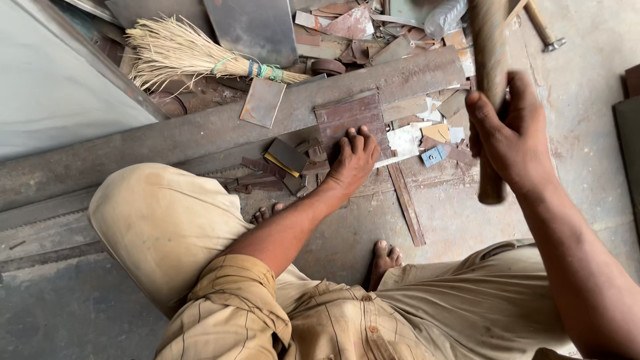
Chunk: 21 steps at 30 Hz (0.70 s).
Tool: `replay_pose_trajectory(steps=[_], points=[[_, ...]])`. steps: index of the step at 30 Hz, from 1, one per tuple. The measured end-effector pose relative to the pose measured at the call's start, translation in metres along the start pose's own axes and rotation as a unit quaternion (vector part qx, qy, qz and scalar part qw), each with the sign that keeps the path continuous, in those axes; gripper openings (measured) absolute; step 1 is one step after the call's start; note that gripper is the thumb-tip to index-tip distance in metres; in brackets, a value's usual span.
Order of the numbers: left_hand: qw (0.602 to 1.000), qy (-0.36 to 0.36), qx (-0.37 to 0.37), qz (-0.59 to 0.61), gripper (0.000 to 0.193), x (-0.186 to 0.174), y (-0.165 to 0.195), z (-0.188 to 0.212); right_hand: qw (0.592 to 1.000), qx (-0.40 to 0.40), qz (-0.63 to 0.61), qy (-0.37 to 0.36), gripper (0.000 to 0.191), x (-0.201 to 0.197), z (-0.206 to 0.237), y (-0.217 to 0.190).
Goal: The person sits on the floor and uses a wooden mallet to repeatedly strike a small metal plate resting on a larger metal beam. The person adjusts the plate's position and continues hammering to flatten or shape it.
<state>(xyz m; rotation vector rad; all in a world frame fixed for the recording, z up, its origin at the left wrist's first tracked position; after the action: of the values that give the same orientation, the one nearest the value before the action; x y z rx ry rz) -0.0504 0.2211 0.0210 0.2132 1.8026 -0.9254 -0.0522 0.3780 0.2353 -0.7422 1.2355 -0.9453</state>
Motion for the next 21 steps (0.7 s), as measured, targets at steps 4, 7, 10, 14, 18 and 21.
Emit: replay_pose_trajectory(steps=[4,7,10,14,18,21], points=[[1.0,-0.002,-0.001,0.008,0.042,-0.002,0.002,-0.001,0.993,0.049,0.103,0.006,0.041,0.015,-0.01,0.018],[0.999,-0.015,0.013,0.026,0.04,-0.002,0.003,-0.002,0.93,0.12,0.328,-0.113,0.04,0.056,-0.021,0.044],[1.0,-0.004,0.005,0.03,0.042,-0.003,0.001,-0.001,0.967,0.205,0.094,-0.12,0.042,0.06,-0.011,0.073],[1.0,-0.017,0.01,0.019,0.044,0.003,0.002,-0.002,0.993,0.114,0.008,-0.017,0.051,0.017,-0.008,0.05],[0.999,-0.026,0.02,0.014,0.045,0.0,0.001,-0.003,0.995,-0.098,0.004,0.037,0.034,0.003,-0.002,0.005],[0.999,-0.034,0.025,0.017,0.047,-0.005,0.0,-0.003,0.993,-0.076,0.078,0.048,0.021,0.03,-0.001,0.016]])
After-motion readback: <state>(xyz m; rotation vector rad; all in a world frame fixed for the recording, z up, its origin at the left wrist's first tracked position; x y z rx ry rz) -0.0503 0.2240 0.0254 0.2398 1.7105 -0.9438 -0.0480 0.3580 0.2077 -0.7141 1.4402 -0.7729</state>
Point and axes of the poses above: each hand's wrist, its own z-axis away from the middle knuckle, its own x-axis out of the palm, y = z × x, the point moved 10 cm from there along -z, towards the middle knuckle, and after that the axes turned 12 degrees about -y, right-handed, at the moved point
